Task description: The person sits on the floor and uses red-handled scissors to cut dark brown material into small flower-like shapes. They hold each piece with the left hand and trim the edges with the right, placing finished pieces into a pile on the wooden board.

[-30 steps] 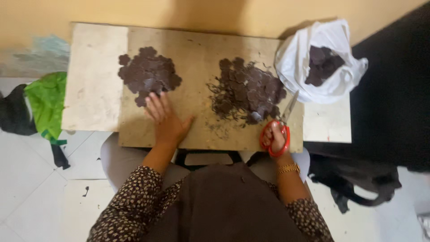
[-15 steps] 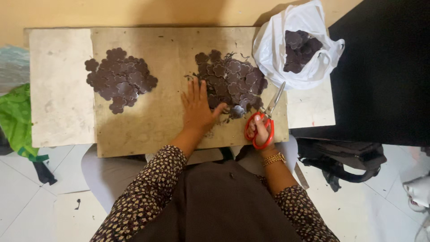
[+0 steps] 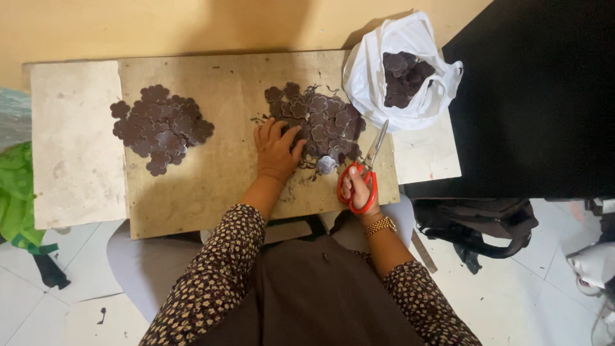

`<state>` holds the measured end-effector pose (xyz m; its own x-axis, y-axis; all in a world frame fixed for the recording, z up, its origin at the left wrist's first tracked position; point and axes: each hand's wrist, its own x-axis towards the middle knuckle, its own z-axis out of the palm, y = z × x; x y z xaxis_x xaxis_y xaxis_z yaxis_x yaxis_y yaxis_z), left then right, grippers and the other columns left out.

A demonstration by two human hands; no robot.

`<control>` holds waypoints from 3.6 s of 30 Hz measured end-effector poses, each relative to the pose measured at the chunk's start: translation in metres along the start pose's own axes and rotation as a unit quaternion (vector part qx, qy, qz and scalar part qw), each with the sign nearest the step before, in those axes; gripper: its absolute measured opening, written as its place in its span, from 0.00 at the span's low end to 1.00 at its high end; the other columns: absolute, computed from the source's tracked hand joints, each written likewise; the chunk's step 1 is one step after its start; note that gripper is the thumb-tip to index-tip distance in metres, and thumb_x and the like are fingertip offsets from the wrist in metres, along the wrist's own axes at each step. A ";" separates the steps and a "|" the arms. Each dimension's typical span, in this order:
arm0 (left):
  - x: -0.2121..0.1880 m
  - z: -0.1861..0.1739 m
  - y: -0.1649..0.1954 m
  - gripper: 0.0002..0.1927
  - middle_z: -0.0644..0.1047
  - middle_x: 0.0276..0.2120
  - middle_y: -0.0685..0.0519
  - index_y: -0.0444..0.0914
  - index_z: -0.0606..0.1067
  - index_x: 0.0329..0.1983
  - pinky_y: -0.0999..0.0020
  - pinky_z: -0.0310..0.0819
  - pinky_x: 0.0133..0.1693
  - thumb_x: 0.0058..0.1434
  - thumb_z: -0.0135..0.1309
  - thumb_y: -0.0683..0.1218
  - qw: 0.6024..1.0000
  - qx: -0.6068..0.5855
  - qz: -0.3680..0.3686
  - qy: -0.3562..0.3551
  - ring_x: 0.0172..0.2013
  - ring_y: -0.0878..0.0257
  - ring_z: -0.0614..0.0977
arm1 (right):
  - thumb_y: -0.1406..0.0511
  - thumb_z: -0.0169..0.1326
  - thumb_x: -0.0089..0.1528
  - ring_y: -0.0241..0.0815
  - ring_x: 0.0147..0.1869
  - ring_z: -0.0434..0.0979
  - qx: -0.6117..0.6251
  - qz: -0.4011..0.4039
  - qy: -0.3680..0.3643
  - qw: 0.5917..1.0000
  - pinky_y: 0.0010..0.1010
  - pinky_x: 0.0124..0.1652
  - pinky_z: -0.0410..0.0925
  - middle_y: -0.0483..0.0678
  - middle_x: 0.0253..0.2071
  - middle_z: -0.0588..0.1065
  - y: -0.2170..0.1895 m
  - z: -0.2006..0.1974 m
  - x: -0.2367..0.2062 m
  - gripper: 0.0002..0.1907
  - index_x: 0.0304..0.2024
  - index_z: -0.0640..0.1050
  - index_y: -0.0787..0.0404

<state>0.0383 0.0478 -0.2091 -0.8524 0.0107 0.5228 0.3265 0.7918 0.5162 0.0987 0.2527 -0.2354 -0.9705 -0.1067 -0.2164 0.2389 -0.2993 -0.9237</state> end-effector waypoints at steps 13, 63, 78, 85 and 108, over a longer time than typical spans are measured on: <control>0.061 -0.047 0.008 0.10 0.82 0.36 0.51 0.37 0.81 0.46 0.70 0.77 0.39 0.62 0.60 0.43 0.917 -0.362 -0.144 -0.092 0.35 0.64 0.83 | 0.56 0.51 0.69 0.36 0.24 0.72 -0.159 -0.032 -0.005 0.987 0.28 0.26 0.67 0.48 0.27 0.75 -0.038 0.011 0.002 0.16 0.33 0.71 0.60; 0.058 -0.185 0.107 0.18 0.73 0.60 0.43 0.45 0.78 0.48 0.49 0.64 0.64 0.54 0.64 0.41 0.943 -0.192 0.239 0.127 0.65 0.45 0.71 | 0.74 0.58 0.64 0.34 0.35 0.72 -0.066 -0.290 0.063 0.953 0.24 0.35 0.66 0.50 0.37 0.73 -0.209 0.127 -0.068 0.13 0.39 0.66 0.59; 0.047 -0.169 0.112 0.07 0.82 0.38 0.52 0.32 0.78 0.46 0.74 0.78 0.44 0.69 0.55 0.42 0.720 -0.677 -0.094 -0.123 0.39 0.69 0.83 | 0.72 0.57 0.65 0.37 0.37 0.74 -0.059 -0.267 0.016 0.962 0.27 0.37 0.68 0.49 0.36 0.73 -0.203 0.131 -0.067 0.11 0.39 0.66 0.59; 0.052 -0.165 0.100 0.08 0.81 0.37 0.52 0.31 0.78 0.46 0.74 0.76 0.37 0.67 0.56 0.40 0.743 -0.639 -0.194 -0.044 0.35 0.67 0.82 | 0.68 0.55 0.68 0.36 0.35 0.71 -0.170 -0.211 -0.039 0.962 0.26 0.36 0.65 0.45 0.35 0.71 -0.184 0.125 -0.066 0.06 0.40 0.69 0.59; 0.056 -0.159 0.117 0.07 0.78 0.28 0.55 0.33 0.74 0.36 0.79 0.71 0.30 0.63 0.63 0.39 0.723 -0.662 -0.190 0.063 0.28 0.74 0.76 | 0.46 0.50 0.71 0.35 0.44 0.64 -0.176 -0.184 -0.199 0.946 0.27 0.46 0.63 0.43 0.42 0.67 -0.152 0.131 -0.066 0.28 0.55 0.68 0.65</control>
<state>0.0938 0.0442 -0.0113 -0.9666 -0.1753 0.1869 0.2538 -0.5553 0.7920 0.1306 0.1810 -0.0398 -0.8794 -0.4261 0.2121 -0.2074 -0.0580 -0.9765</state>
